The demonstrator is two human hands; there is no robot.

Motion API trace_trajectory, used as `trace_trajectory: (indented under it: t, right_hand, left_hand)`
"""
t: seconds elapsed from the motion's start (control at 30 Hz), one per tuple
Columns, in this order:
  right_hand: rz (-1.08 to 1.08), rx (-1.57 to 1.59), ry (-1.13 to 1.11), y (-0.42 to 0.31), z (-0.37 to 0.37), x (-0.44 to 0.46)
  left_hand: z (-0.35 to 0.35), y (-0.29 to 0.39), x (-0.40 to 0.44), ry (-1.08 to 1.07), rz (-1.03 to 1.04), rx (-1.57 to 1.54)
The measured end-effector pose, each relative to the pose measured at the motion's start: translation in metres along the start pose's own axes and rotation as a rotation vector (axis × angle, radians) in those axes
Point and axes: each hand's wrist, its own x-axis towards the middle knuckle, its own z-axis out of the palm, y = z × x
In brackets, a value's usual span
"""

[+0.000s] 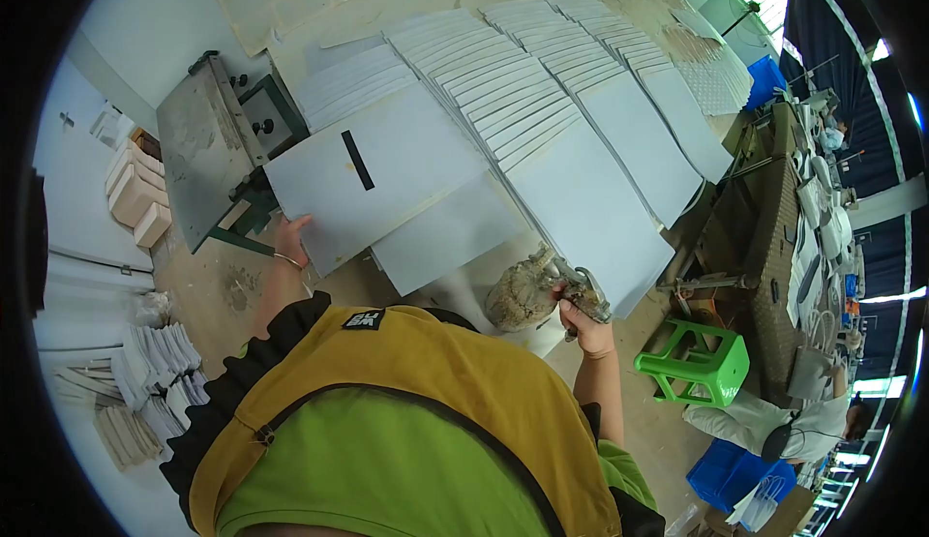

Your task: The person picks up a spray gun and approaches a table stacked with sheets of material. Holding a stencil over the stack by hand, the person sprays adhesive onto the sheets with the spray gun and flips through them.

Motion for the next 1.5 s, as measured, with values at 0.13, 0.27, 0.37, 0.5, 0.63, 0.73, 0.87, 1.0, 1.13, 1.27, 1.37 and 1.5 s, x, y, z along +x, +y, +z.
trace_trajectory:
  t: [0.13,0.27,0.37,0.5,0.63,0.73,0.87,1.0,1.13,1.27,1.37,1.5]
  right_hand:
    - [0.010,-0.009,0.011,0.000,0.005,-0.002]
    - [0.019,-0.018,0.025,-0.004,0.007,0.001]
    - [0.028,-0.026,0.033,-0.004,0.007,0.002]
    - [0.024,-0.023,0.032,-0.004,0.007,0.003]
    - [0.040,-0.004,0.026,-0.006,0.007,0.003]
    - [0.037,-0.001,0.018,-0.005,0.005,0.004]
    - [0.038,-0.054,-0.009,-0.008,0.009,0.007]
    - [0.091,-0.198,-0.016,-0.021,0.023,0.015]
    - [0.138,-0.337,-0.105,-0.053,0.056,0.031]
    - [0.166,-0.436,-0.158,-0.089,0.091,0.049]
    - [0.123,-0.482,-0.182,-0.118,0.104,0.058]
    - [-0.037,-0.465,-0.168,-0.152,0.114,0.070]
  left_hand:
    - [-0.007,-0.005,0.002,0.026,-0.017,0.029]
    - [-0.010,-0.012,0.007,-0.037,-0.037,-0.005]
    - [-0.010,-0.015,0.009,0.118,-0.025,0.140]
    - [-0.009,-0.023,0.010,0.203,0.278,0.275]
    - [-0.019,-0.034,0.024,0.532,0.838,0.775]
    - [0.015,-0.009,0.009,0.379,1.296,1.342]
    - [0.106,-0.009,-0.003,-0.113,0.883,1.678]
    - [0.142,-0.023,0.001,-0.315,0.715,1.928]
    - [0.148,-0.019,0.002,-0.452,0.410,2.053]
    - [0.159,-0.009,0.009,-0.457,0.378,2.037]
    - [0.163,-0.008,0.012,-0.475,0.328,2.106]
    - [0.162,-0.005,0.013,-0.493,0.365,2.106]
